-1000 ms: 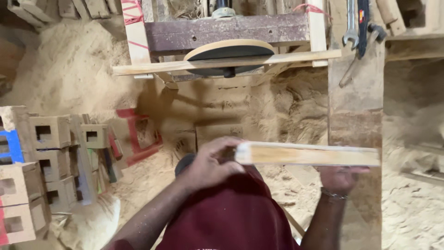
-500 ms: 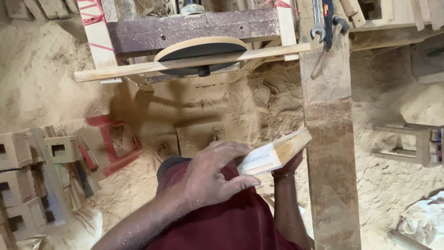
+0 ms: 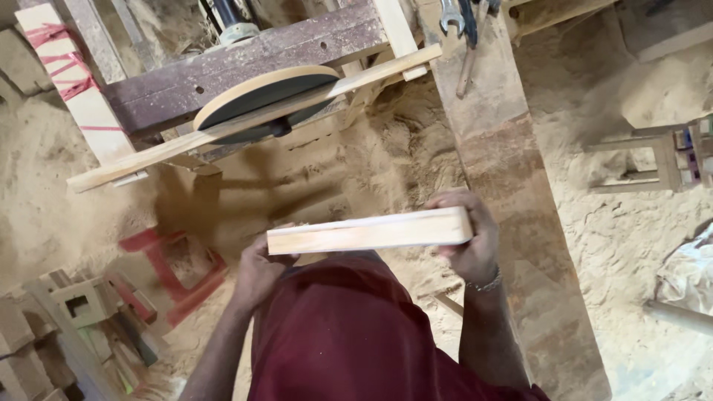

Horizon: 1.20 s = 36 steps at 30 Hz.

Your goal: The person repeatedly presses the edges and faces of small wooden blocks against a rotating grinding wheel to smooth them. They handle the blocks one at a time, turning them over to treat different sides, and place finished pieces aside.

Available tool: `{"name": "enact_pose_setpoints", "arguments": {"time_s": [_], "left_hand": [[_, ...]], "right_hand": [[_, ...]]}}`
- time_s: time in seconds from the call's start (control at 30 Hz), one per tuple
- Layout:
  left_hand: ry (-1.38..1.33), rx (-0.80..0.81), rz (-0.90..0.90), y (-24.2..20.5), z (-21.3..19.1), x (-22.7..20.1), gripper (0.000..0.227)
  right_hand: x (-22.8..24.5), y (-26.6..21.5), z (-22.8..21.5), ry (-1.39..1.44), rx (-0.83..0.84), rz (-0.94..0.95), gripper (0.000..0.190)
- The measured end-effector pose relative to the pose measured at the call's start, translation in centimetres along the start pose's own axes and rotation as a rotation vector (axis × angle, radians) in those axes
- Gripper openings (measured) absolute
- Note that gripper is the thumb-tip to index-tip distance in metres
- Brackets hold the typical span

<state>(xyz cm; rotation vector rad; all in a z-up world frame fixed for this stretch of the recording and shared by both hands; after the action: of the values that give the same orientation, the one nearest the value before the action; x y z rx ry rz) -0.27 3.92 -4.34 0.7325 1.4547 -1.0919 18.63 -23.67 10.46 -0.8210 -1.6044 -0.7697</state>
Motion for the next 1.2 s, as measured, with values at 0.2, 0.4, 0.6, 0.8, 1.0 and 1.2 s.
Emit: {"name": "enact_pose_setpoints", "arguments": {"time_s": [0.2,0.4,0.6,0.8,1.0,1.2], "left_hand": [[-0.080,0.105,0.088,0.5,1.8,4.5,0.037],[-0.068,0.134,-0.030,0.5,1.6,4.6,0.034],[-0.220,0.079,0.166,-0.3,0.9,0.0,0.080],[-0.368,0.123,0.289,-2.3,1.7,-8.3,0.104],[-0.192,0.160,0.511,-3.2,3.3,-14.1,0.096],[-0.097,0.136,0.618,-4.3,3.2,-15.3,0.076]], "right_hand": [[6.2,-0.1,3.4,-0.472,-0.003,-0.107,0.065],[6.5,-0.3,4.1,-0.546,0.024,-0.251,0.067],[-0.2,-1.3,0.6,0.031,-0.138,0.203,0.050],[-8.3,-3.2,-5.5,0.367,-0.173,-0.087,0.051],[-10.6,-2.8,-8.7,0.585,-0.128,-0.228,0.051],[-7.3,-2.6,-7.9,0.654,0.023,-0.166,0.064]]}}
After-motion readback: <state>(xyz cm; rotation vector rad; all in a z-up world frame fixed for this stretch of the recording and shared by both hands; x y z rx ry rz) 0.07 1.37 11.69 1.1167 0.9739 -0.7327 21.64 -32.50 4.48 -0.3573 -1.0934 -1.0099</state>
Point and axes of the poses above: each hand's wrist, its own y-axis towards the middle knuckle, its own z-axis out of the palm, x = y × z, the point moved 2 cm from there along y, towards the middle knuckle, and after that the axes turned 15 degrees about z, right-handed, at the moved point
